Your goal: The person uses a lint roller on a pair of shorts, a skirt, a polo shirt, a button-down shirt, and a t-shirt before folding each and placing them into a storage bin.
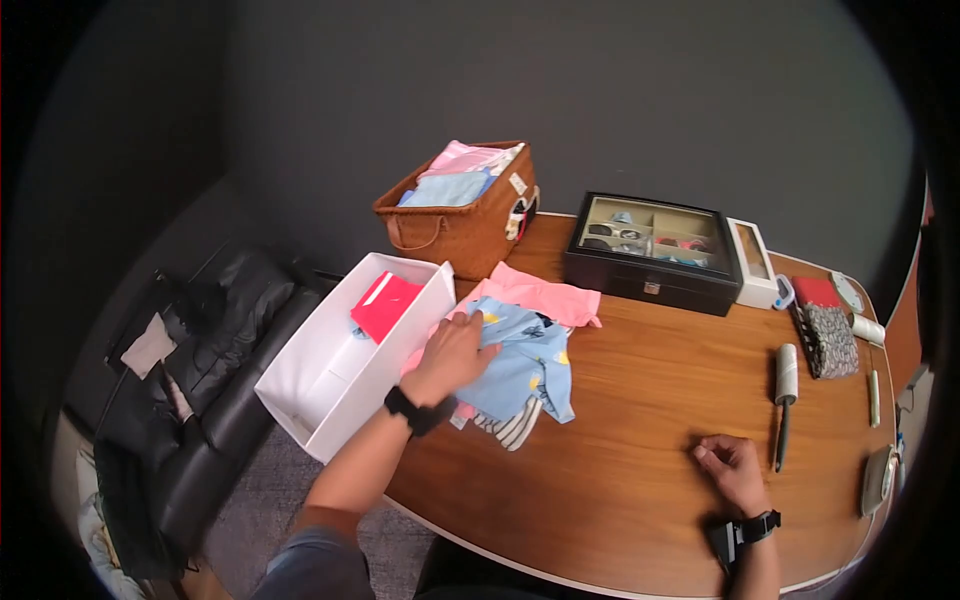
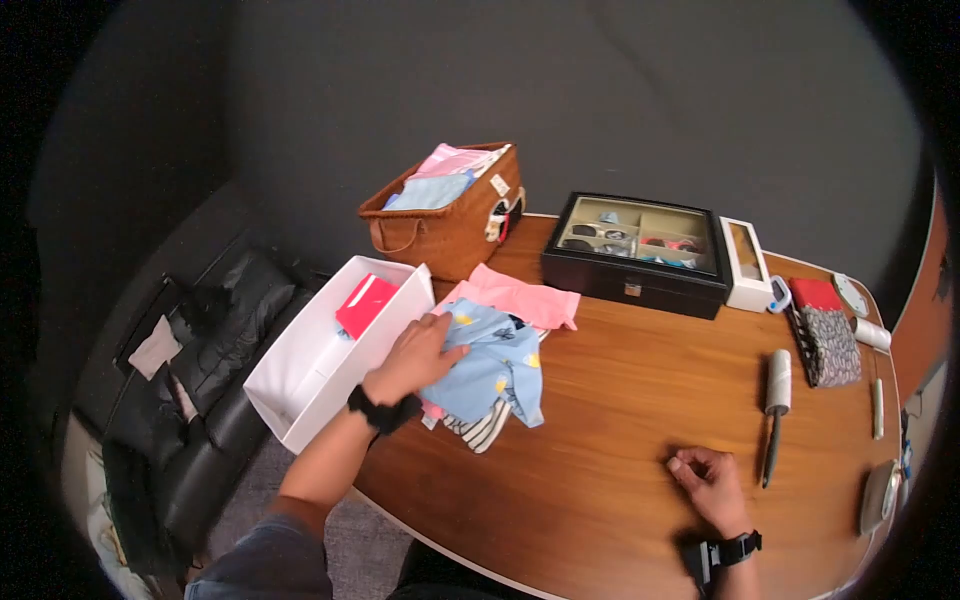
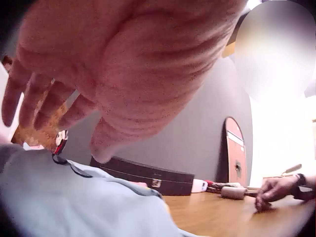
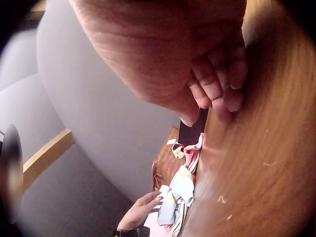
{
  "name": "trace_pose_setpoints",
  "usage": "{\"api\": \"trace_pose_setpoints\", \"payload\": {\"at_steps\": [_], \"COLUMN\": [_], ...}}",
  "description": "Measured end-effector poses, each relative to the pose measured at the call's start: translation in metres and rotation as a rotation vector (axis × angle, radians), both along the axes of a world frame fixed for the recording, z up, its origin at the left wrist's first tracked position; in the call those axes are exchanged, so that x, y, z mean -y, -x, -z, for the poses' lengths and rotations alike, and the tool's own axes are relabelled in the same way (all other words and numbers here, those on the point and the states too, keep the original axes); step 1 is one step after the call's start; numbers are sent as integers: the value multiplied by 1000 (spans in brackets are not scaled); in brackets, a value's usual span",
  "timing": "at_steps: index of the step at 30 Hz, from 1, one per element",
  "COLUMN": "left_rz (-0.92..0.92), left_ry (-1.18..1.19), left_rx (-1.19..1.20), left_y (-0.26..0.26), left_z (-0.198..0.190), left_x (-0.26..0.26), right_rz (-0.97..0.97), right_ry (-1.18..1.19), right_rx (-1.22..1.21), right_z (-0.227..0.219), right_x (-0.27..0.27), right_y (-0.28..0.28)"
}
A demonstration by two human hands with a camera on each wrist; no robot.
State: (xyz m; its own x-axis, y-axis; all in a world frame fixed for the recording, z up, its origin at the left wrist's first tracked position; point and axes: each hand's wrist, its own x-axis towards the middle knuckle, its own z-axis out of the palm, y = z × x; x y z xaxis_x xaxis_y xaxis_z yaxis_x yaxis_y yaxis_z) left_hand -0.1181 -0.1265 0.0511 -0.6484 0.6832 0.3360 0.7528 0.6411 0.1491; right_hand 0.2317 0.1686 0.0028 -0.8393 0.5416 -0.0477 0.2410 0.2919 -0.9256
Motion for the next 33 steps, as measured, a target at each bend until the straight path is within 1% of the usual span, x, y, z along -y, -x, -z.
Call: {"api": "trace_pose_setpoints", "payload": {"at_steps": [1,2,4,5,6,7,8,9,10,11,12,13,14,15,16,17,18,19,20,21,22,23,24,25,26,27,28,29,30,31,32,33], "left_rz": [-90,-176,-107,-64,-66,-40,-36,-21,80,82,96,198,295,307,370,430,442,424,407,373,400,371,339,385,387,425,463,511,512,601,689,689], "left_ry": [88,185,200,209,257,139,100,-41,-153,-187,-172,-340,-513,-506,-620,-732,-720,-666,-612,-449,-389,-343,-298,-298,-292,-214,-141,-111,-117,-102,-90,-63], "left_rx": [153,307,312,308,318,232,204,267,306,542,552,745,939,951,1110,1272,1294,1234,1175,1161,1162,1045,927,893,904,877,846,795,797,744,688,770], "left_y": [16,28,48,49,49,46,37,21,10,-13,-32,-49,-62,-70,-78,-86,-93,-98,-102,-103,-102,-101,-100,-103,-108,-114,-121,-128,-133,-138,-142,-146], "left_z": [2,8,23,16,8,6,-10,-29,-44,-70,-83,-91,-91,-89,-85,-79,-68,-52,-36,-24,-5,10,23,24,24,22,16,16,18,20,18,14], "left_x": [-13,-26,-35,-39,-43,-42,-43,-45,-47,-54,-62,-72,-82,-91,-100,-108,-119,-130,-138,-140,-145,-147,-147,-149,-151,-152,-154,-155,-155,-155,-157,-158], "right_rz": [8,30,-43,-95,-88,-74,-61,-56,-57,-60,-43,-45,-51,-112,-96,-80,-61,-17,4,85,165,227,240,280,315,229,228,89,-53,-159,-161,-185], "right_ry": [-66,-61,-128,-166,-117,-74,-28,-28,-30,-30,-19,-102,-190,-204,-200,-195,-192,-172,-168,-212,-260,-258,-258,-360,-461,-344,-345,-510,-672,-670,-678,-761], "right_rx": [2,12,-23,67,5,2,-1,-20,-35,15,24,-16,-52,17,29,-17,-61,-170,-151,-220,-292,-207,-196,-193,-189,-7,1,-125,-252,-154,-152,-105], "right_z": [3,7,9,3,13,8,2,3,4,0,-3,-7,-10,-15,-22,-29,-33,-21,-14,-11,-12,-19,-17,-15,-18,-31,-27,-22,-20,-27,-26,-22], "right_x": [-1,-3,-7,-9,-12,-11,-8,-8,-7,-7,-4,-1,1,-1,1,6,9,9,9,8,6,6,4,3,4,6,6,6,7,11,12,13], "right_y": [-1,-2,-2,-4,-5,-5,-3,-3,-3,-3,-3,-2,-3,-4,-2,0,-2,-2,-3,-1,0,-2,-3,-2,0,-5,-5,-4,-3,-4,-5,-5]}}
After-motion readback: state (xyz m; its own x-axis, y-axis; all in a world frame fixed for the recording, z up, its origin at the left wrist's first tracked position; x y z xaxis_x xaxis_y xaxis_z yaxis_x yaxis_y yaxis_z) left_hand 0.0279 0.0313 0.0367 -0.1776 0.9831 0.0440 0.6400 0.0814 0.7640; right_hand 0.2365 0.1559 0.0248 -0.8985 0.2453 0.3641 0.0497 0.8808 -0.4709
